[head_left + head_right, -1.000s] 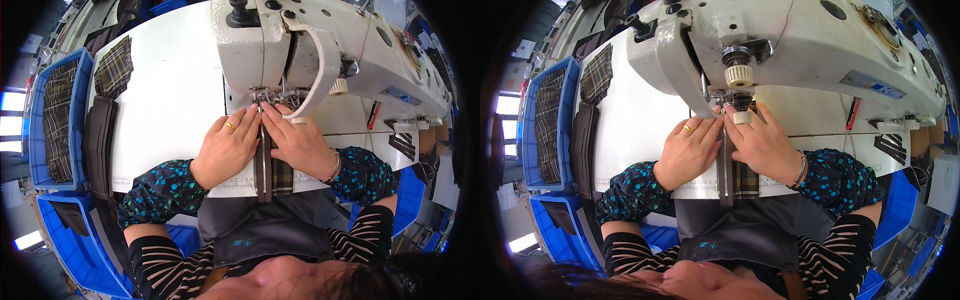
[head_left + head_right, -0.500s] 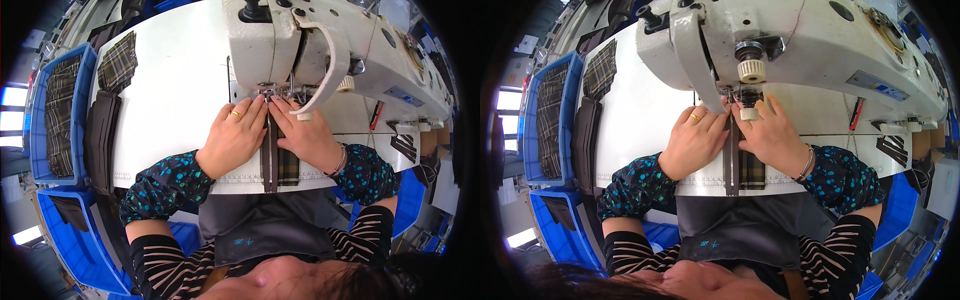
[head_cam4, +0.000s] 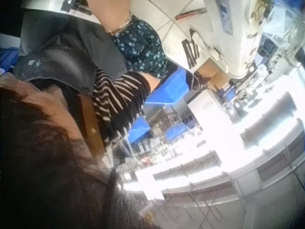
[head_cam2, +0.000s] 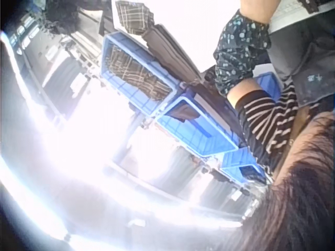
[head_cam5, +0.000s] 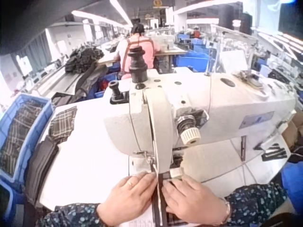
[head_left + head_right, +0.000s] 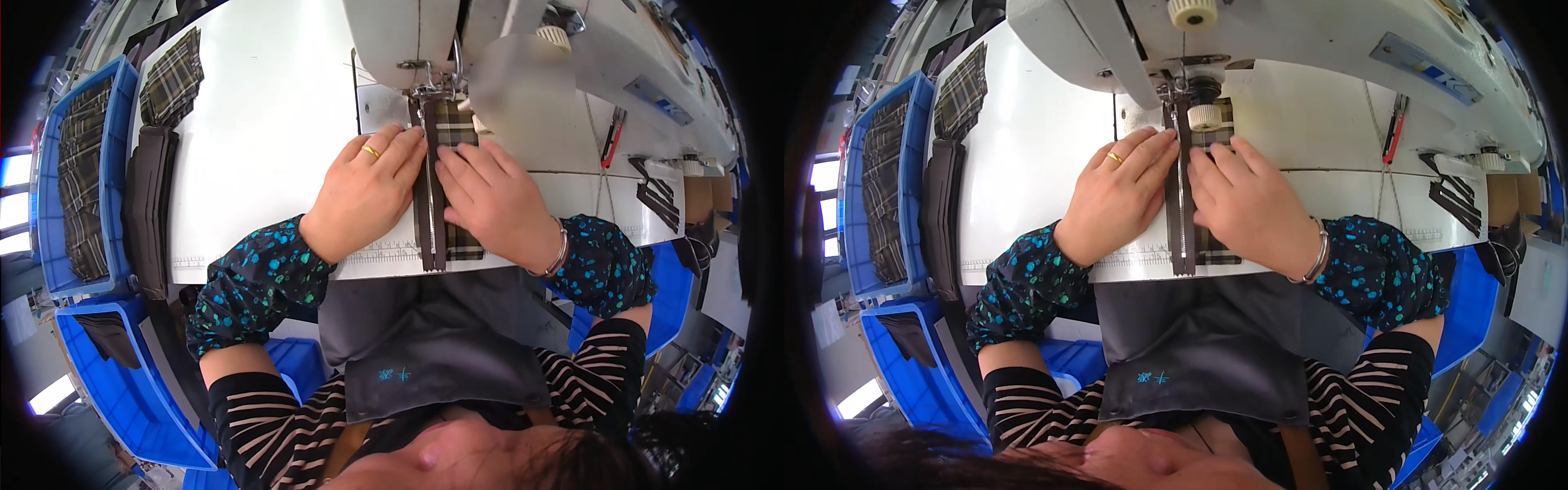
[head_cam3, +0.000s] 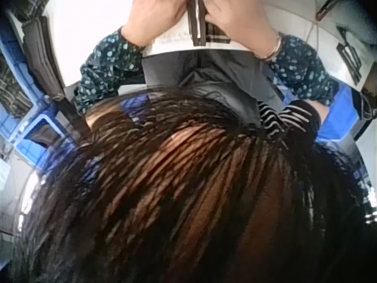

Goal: The person operates an industrial sewing machine to attach a zipper to a piece of dark fabric. They align the zipper with the fabric edge, guide the material under the presser foot, and sew along the zipper teeth. The person handles the fabric and zipper with both hands, adjusting the position as needed to ensure a straight stitch.

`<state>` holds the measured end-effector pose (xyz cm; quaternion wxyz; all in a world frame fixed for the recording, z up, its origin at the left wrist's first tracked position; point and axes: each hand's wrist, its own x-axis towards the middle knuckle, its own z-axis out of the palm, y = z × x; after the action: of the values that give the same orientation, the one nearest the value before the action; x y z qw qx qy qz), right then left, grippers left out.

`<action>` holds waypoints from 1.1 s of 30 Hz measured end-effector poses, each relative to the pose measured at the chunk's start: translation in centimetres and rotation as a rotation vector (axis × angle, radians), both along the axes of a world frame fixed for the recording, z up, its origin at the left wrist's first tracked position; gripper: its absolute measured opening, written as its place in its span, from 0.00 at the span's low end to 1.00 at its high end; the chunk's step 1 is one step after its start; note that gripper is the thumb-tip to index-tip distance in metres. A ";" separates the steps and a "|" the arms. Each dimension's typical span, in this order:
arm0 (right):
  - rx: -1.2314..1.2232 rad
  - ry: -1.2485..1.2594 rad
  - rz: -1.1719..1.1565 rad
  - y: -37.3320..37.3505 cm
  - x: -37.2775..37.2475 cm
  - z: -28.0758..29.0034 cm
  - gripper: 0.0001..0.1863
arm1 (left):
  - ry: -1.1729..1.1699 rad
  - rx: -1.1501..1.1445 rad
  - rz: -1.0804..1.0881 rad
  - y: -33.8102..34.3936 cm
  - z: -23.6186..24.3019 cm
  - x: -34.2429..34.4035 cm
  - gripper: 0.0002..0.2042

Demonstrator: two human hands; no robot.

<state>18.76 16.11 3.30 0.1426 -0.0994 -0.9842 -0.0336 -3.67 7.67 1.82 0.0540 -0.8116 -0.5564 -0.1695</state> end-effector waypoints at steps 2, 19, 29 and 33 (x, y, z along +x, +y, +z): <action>-0.033 0.039 0.029 -1.4 1.2 0.1 0.25 | -0.037 -0.037 -0.036 -1.5 0.4 0.5 0.26; -0.154 0.301 0.027 -6.9 3.6 -4.0 0.16 | -0.433 0.113 0.026 -8.7 -0.4 3.5 0.12; -0.022 0.359 0.118 -7.1 3.4 -5.5 0.10 | -0.364 0.063 0.063 -9.1 -0.1 4.3 0.18; 0.060 0.397 0.126 -6.9 3.5 -6.1 0.08 | -0.384 0.055 0.084 -8.8 -0.2 4.4 0.21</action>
<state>22.22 9.20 -2.77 0.3385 -0.0381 -0.9396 -0.0335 0.68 -1.14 1.58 -0.0236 -0.7388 -0.5850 -0.3338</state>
